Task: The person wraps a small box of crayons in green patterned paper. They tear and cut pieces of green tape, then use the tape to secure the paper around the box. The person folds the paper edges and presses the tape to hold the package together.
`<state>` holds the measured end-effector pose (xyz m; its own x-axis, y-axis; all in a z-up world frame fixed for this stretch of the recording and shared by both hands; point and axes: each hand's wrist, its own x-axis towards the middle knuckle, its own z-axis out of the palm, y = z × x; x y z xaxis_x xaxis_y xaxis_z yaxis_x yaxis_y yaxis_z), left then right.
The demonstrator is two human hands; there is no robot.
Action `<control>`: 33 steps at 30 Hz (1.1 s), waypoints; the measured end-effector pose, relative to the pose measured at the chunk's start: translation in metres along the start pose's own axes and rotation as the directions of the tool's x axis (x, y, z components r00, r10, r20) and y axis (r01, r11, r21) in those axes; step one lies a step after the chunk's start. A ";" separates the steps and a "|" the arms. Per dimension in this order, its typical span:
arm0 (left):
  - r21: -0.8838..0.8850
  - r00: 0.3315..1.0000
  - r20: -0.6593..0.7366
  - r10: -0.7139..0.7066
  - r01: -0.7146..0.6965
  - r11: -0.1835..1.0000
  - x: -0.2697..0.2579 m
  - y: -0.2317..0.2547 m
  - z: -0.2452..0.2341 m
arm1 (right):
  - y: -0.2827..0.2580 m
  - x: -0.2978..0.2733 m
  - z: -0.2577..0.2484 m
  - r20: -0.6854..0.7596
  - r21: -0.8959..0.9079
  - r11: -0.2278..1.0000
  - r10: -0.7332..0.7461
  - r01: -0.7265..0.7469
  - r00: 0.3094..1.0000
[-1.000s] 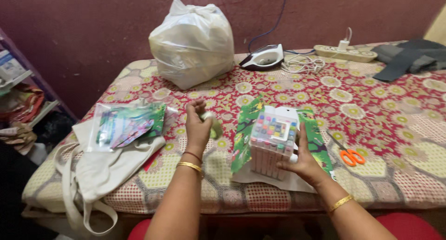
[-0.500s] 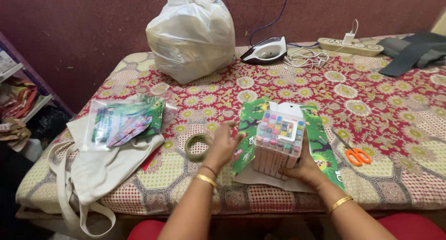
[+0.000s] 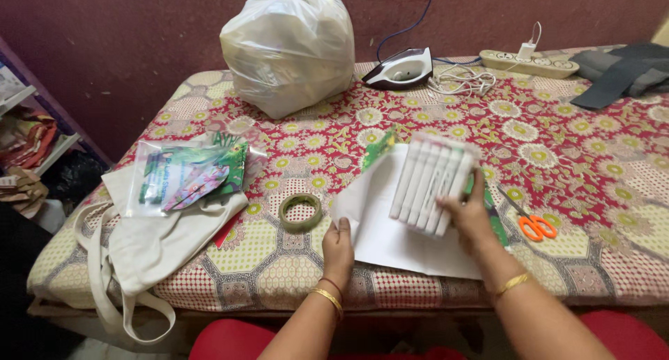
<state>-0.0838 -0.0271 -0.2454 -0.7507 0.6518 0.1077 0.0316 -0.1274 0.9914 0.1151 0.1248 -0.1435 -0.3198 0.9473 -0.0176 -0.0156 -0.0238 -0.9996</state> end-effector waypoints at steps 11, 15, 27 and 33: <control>-0.319 0.996 -0.073 0.053 -0.074 0.945 -0.031 -0.020 0.009 | -0.046 0.051 0.027 -0.020 -0.799 0.598 0.074 -0.061 0.997; -0.315 0.994 -0.072 0.077 -0.096 0.944 -0.034 -0.023 0.008 | -0.049 0.046 0.053 -0.107 -0.841 0.515 0.144 -0.167 0.984; -0.238 0.980 0.004 0.197 -0.191 0.952 -0.049 0.014 0.022 | -0.072 -0.003 0.112 -0.127 -0.967 0.207 0.103 -0.146 0.986; -0.156 0.939 0.092 0.332 -0.316 0.936 -0.057 0.046 0.025 | -0.073 -0.007 0.113 -0.123 -0.970 0.200 0.079 -0.137 0.989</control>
<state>-0.0233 -0.0510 -0.2044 -0.6334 0.6386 0.4371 0.1637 -0.4415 0.8822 0.0110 0.0837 -0.0681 -0.2006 0.9747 -0.0991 0.9598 0.1753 -0.2192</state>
